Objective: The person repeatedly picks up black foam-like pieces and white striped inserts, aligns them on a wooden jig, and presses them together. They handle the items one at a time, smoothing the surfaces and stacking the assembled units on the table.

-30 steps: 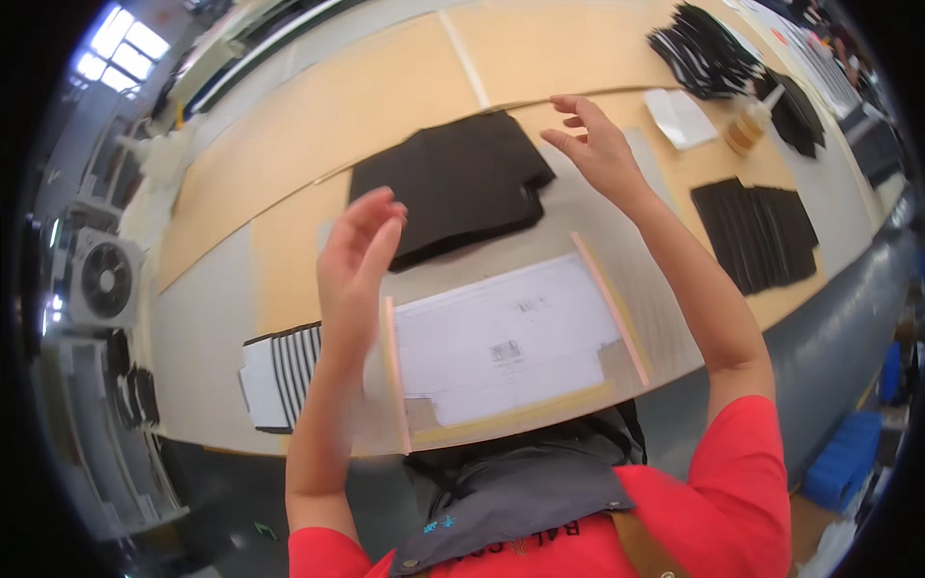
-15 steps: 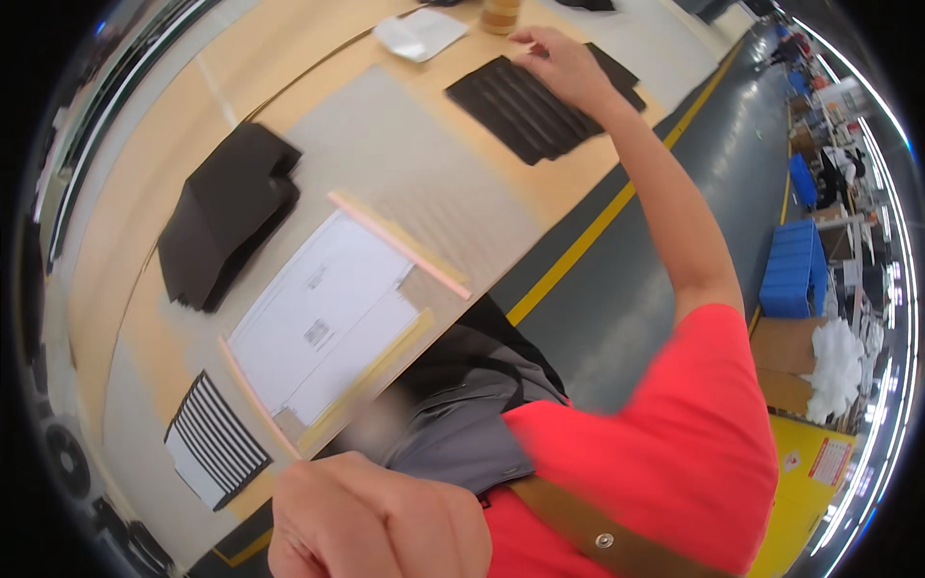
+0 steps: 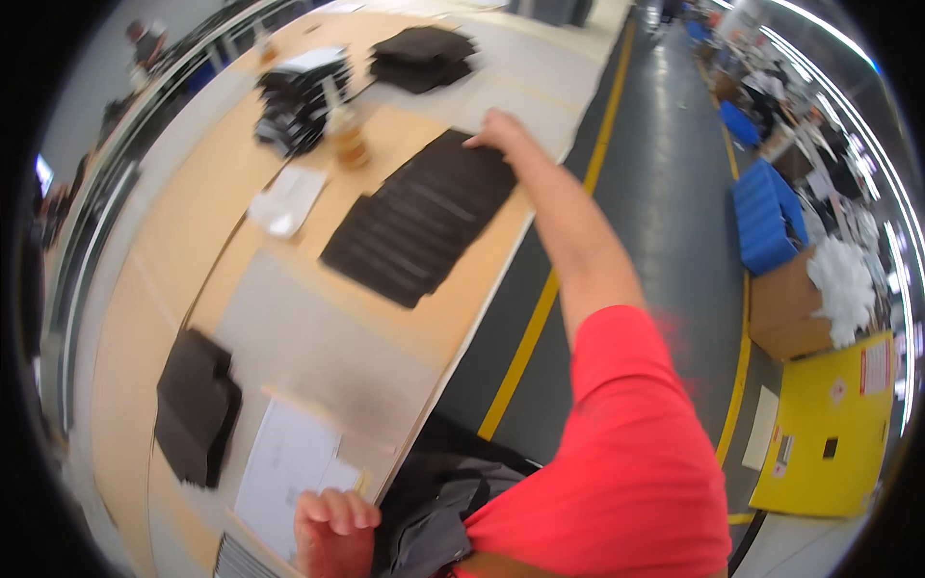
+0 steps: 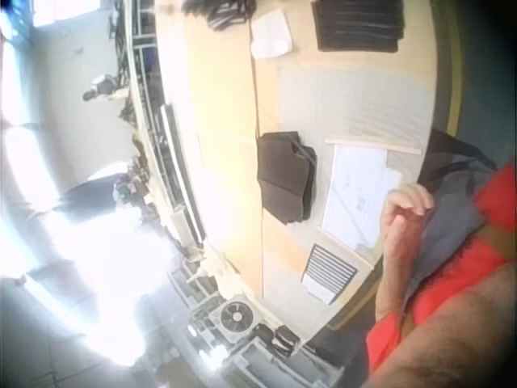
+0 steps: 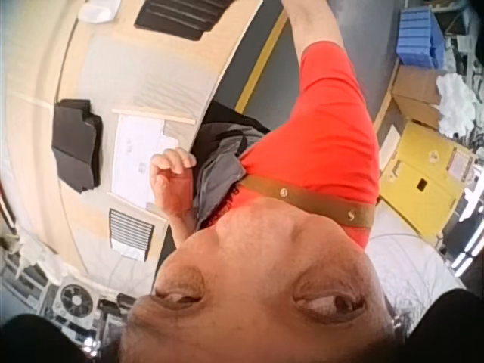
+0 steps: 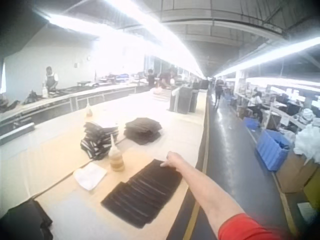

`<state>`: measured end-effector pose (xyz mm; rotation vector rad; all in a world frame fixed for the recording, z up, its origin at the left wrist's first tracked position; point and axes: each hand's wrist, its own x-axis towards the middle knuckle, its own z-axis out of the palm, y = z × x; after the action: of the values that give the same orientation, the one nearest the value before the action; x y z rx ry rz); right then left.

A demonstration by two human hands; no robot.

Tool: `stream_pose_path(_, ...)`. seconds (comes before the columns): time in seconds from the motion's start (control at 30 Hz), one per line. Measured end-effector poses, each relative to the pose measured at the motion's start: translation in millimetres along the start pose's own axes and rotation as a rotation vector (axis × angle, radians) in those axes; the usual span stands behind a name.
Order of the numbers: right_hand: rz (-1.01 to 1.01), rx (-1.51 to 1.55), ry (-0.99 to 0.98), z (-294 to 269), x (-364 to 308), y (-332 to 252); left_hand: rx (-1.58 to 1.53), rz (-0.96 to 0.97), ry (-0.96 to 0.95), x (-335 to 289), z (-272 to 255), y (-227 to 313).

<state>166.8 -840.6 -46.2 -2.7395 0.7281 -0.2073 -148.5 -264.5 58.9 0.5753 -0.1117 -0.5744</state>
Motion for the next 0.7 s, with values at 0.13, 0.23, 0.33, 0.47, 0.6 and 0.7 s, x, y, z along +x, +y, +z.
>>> stream_pose_path(0.13, 0.008, 0.148, -0.022, 9, -15, -25, 0.023, 0.02, 0.017, -3, -18, -1)
stream_pose_path(0.23, -0.045, 0.143, 0.097, 15, -25, -15, 0.006, -0.018, 0.0, 0, -24, -5)
stream_pose_path(0.33, 0.002, 0.06, 0.205, 22, -28, -9, 0.045, -0.035, -0.001, -4, -17, -9)
stream_pose_path(0.47, 0.06, 0.05, 0.064, 13, -29, -19, 0.096, 0.008, 0.031, -22, -20, -6)
stream_pose_path(0.6, 0.085, 0.07, 0.059, 10, -36, -22, 0.058, 0.104, 0.093, -39, -27, -14)
stream_pose_path(0.7, 0.024, 0.003, 0.246, 18, -45, -13, 0.143, 0.1, 0.167, -41, -23, -17)
